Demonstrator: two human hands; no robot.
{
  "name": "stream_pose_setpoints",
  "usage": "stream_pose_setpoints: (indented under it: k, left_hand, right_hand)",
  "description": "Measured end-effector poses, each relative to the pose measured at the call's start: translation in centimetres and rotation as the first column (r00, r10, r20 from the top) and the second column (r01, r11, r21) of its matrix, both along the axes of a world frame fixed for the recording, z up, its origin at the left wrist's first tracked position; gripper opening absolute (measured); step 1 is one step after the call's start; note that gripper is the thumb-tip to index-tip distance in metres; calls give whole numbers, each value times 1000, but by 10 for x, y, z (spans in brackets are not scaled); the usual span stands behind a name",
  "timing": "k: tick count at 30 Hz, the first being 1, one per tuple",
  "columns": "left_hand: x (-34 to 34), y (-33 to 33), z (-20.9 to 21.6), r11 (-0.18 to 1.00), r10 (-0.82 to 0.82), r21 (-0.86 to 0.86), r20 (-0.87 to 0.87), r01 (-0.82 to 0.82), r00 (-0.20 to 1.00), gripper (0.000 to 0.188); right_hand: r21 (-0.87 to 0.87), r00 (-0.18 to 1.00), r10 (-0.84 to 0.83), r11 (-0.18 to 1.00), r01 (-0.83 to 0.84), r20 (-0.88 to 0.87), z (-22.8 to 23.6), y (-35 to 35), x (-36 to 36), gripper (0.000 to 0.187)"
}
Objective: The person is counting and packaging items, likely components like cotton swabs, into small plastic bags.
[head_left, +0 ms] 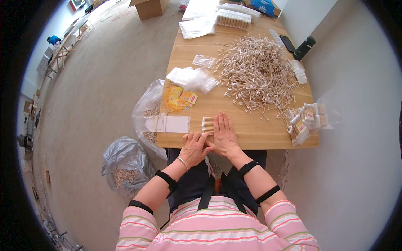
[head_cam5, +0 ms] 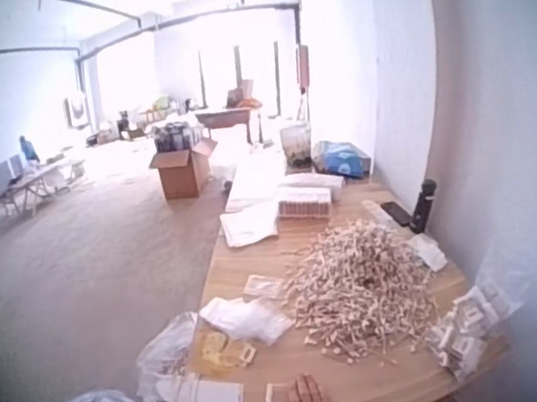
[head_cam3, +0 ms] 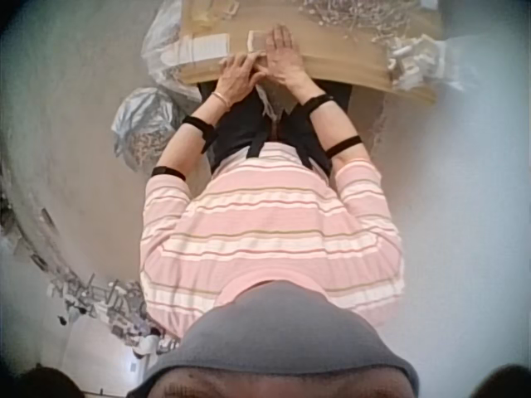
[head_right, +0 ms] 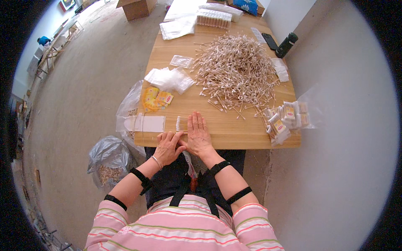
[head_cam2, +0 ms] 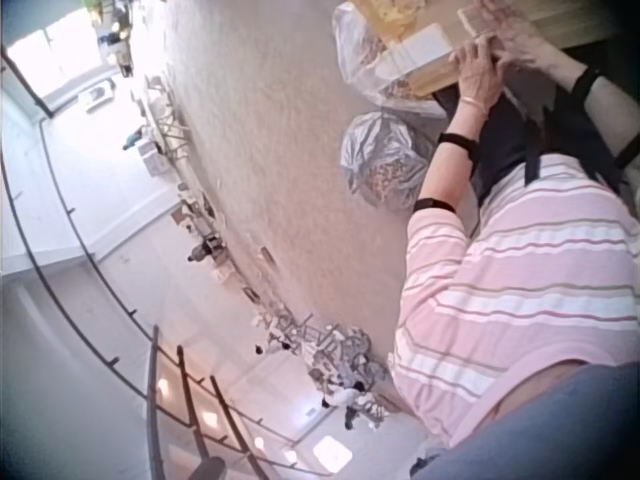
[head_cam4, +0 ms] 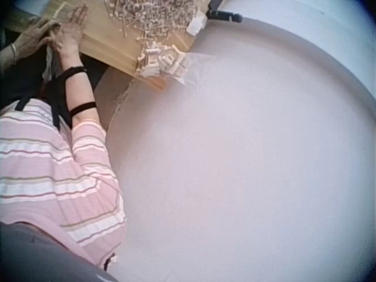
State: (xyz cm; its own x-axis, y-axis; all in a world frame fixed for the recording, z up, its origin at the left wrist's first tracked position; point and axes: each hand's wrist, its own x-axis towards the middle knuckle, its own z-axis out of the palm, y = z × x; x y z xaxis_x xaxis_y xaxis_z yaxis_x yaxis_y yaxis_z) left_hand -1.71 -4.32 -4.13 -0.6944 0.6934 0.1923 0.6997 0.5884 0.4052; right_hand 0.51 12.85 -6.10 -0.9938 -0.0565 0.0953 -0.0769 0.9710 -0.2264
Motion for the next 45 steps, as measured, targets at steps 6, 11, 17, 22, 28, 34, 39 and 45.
stream_pose_setpoints:
  k: [6,11,17,22,28,34,39,45]
  left_hand:
    - [-1,5,-2,999,35,-30,-4,-35,999,61]
    - [-2,4,1,999,10,-45,51,-8,999,64]
    - [-3,8,-1,998,54,17,36,-54,998,61]
    - [-6,9,3,998,53,-36,114,-50,992,64]
    - [-8,13,5,997,73,-47,142,-67,987,63]
    - [-12,16,4,996,91,-32,136,-87,987,59]
    - [-14,16,7,996,73,-58,173,-64,982,63]
    - [-19,20,8,989,130,-95,185,-114,974,60]
  right_hand:
    - [11,1000,2,1000,-2,15,0,0,0,101]
    - [10,1000,2,1000,-2,3,1,1,-1,101]
    - [49,999,4,999,-6,42,8,-1,1,100]
    - [102,993,6,995,-19,118,15,0,0,102]
    - [131,998,1,991,-9,59,6,0,0,100]
    - [99,999,5,995,-10,54,6,0,0,97]
    - [63,1000,3,998,-5,23,2,0,0,96]
    - [81,999,15,997,-19,44,7,-1,1,95]
